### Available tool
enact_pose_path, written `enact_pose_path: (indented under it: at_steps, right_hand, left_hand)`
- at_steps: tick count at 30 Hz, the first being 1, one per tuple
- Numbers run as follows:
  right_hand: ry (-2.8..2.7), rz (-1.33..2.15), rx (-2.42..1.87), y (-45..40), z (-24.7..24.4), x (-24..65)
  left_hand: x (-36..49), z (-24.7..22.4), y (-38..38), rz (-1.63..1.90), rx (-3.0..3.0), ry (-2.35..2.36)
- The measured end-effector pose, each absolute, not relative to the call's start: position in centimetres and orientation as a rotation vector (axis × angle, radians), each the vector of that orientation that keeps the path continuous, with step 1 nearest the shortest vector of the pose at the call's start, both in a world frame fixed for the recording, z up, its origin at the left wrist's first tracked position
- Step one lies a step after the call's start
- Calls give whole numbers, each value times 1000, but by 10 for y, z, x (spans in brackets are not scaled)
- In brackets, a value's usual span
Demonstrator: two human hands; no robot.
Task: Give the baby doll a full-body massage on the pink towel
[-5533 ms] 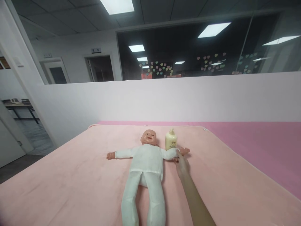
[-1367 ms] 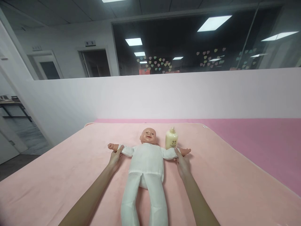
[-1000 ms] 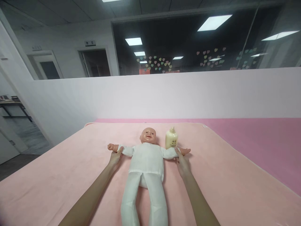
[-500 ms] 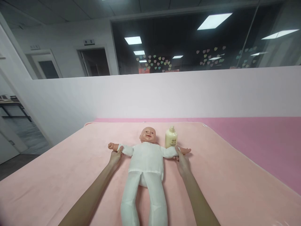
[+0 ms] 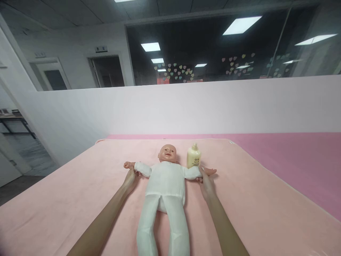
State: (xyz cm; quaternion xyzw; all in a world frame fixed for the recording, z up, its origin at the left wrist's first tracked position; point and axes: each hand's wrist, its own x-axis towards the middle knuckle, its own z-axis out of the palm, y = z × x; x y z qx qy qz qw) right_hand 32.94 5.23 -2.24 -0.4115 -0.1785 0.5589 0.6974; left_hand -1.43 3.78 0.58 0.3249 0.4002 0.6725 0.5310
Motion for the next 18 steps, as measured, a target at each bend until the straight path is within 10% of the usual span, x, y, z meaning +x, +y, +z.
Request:
enact_pose_path:
  at_steps: [18]
  right_hand:
    - [-404,1261,-913,52,-23,329]
  left_hand:
    - [-13,7,36,1623,875,979]
